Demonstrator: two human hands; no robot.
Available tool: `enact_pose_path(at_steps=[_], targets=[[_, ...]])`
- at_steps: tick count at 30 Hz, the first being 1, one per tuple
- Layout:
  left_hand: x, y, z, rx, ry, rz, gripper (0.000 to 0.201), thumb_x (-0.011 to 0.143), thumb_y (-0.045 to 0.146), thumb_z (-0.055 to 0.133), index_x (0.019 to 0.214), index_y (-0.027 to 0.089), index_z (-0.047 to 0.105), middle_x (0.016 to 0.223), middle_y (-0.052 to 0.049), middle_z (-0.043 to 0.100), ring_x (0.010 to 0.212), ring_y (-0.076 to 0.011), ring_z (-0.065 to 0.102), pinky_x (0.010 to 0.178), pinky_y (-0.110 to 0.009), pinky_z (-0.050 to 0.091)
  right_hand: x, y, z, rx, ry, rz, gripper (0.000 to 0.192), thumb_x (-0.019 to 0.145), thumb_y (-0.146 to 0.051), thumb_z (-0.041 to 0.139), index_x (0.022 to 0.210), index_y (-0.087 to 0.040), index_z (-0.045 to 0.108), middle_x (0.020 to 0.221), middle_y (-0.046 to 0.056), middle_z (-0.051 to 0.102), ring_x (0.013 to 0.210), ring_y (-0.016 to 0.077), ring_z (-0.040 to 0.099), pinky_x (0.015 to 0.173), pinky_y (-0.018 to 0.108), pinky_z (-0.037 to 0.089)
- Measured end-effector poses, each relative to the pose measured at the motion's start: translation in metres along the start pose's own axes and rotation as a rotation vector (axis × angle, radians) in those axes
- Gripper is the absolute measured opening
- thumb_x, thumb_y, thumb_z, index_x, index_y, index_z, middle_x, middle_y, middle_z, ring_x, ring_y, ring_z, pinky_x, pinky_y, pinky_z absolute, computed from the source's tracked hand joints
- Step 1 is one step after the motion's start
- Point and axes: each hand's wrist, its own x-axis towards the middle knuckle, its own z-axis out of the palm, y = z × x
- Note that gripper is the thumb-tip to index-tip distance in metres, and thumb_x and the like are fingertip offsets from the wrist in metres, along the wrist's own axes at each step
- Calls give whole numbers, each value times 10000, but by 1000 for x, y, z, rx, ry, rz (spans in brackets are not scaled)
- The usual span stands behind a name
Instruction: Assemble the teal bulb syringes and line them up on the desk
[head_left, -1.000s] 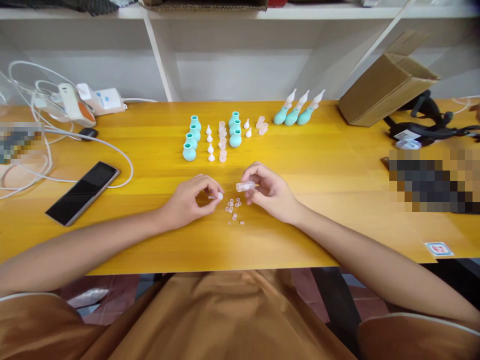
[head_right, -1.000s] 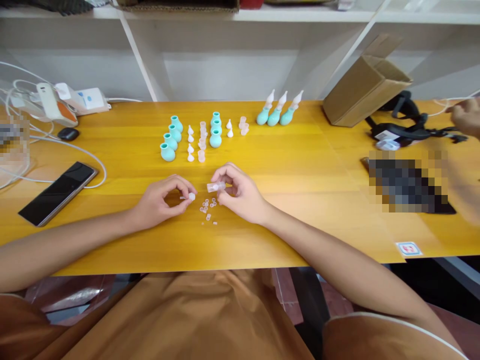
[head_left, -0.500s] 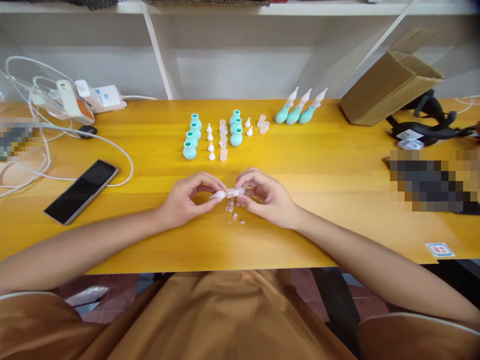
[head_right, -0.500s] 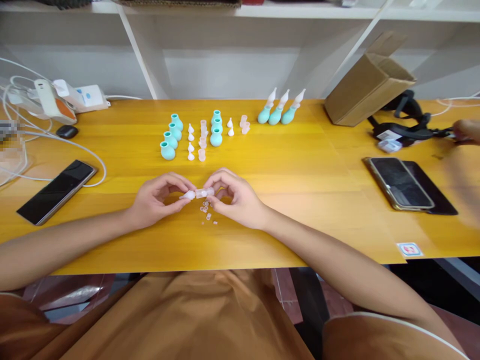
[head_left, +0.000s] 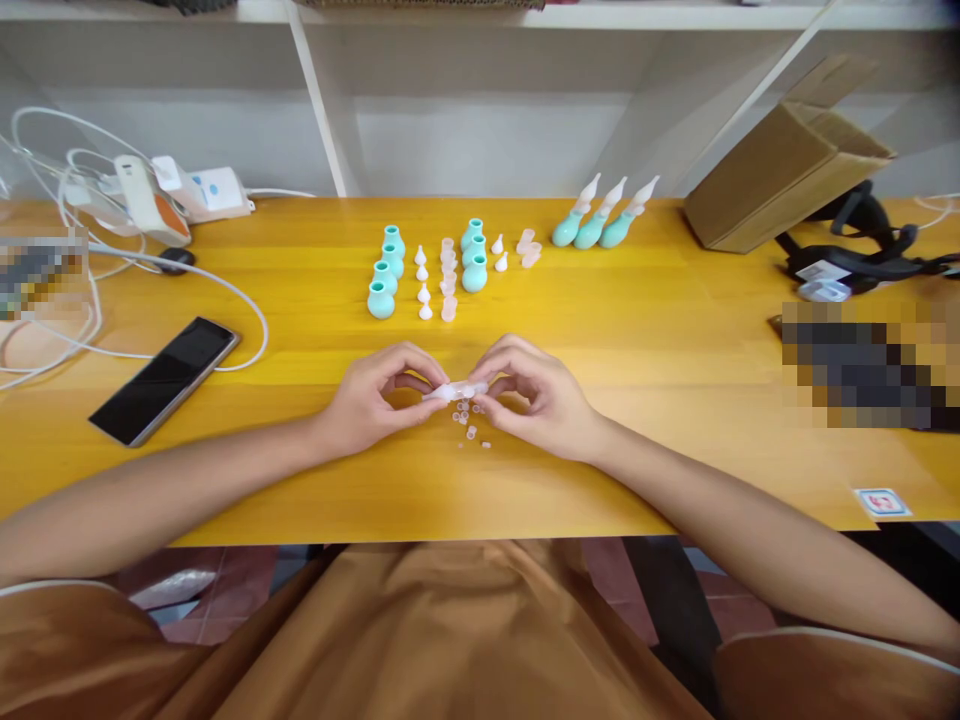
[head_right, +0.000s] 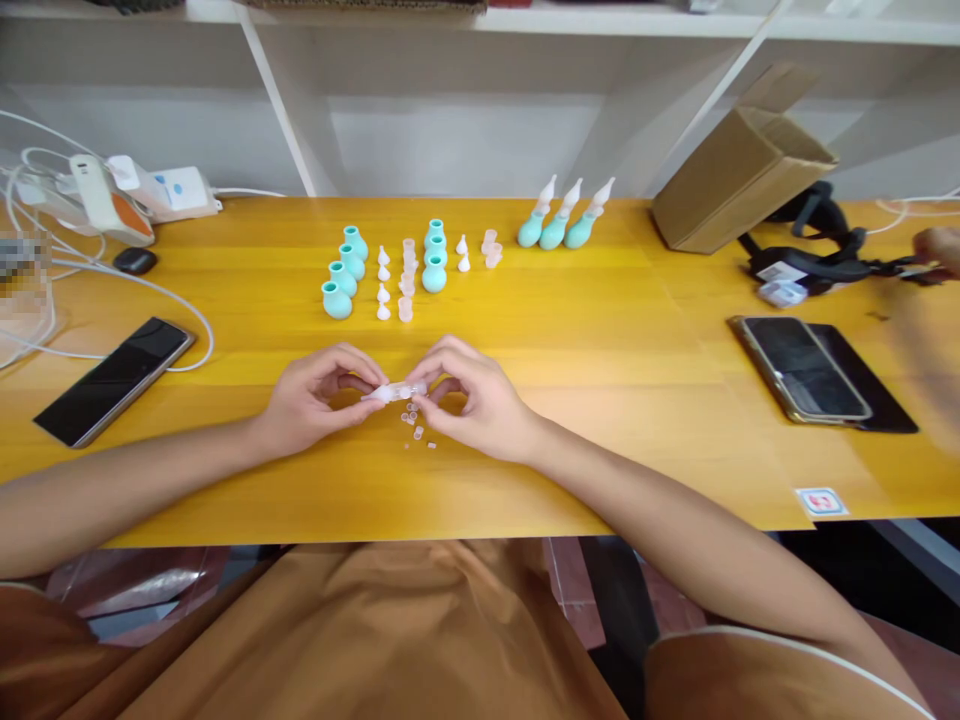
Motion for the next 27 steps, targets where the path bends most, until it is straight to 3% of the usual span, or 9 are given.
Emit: enact_pose_path(at_steps=[22, 27], targets=[[-2, 3, -1, 153, -22, 12, 140, 928, 206, 857, 1005, 193, 741, 940, -15, 794, 812, -107, 773, 799, -200, 668, -1, -3, 1, -154, -6, -143, 188, 998, -152, 755, 1169, -224, 779, 1020, 55, 677, 836, 153, 732, 762, 315, 680], [-2, 2, -1, 134, -12, 24, 135, 929, 215, 859, 998, 195, 745, 950, -24, 792, 826, -111, 775, 798, -200, 665, -2, -2, 3, -100, 12, -91, 154, 999, -176, 763, 1143, -225, 787, 1015, 53, 672, 841, 151, 740, 762, 310, 694]])
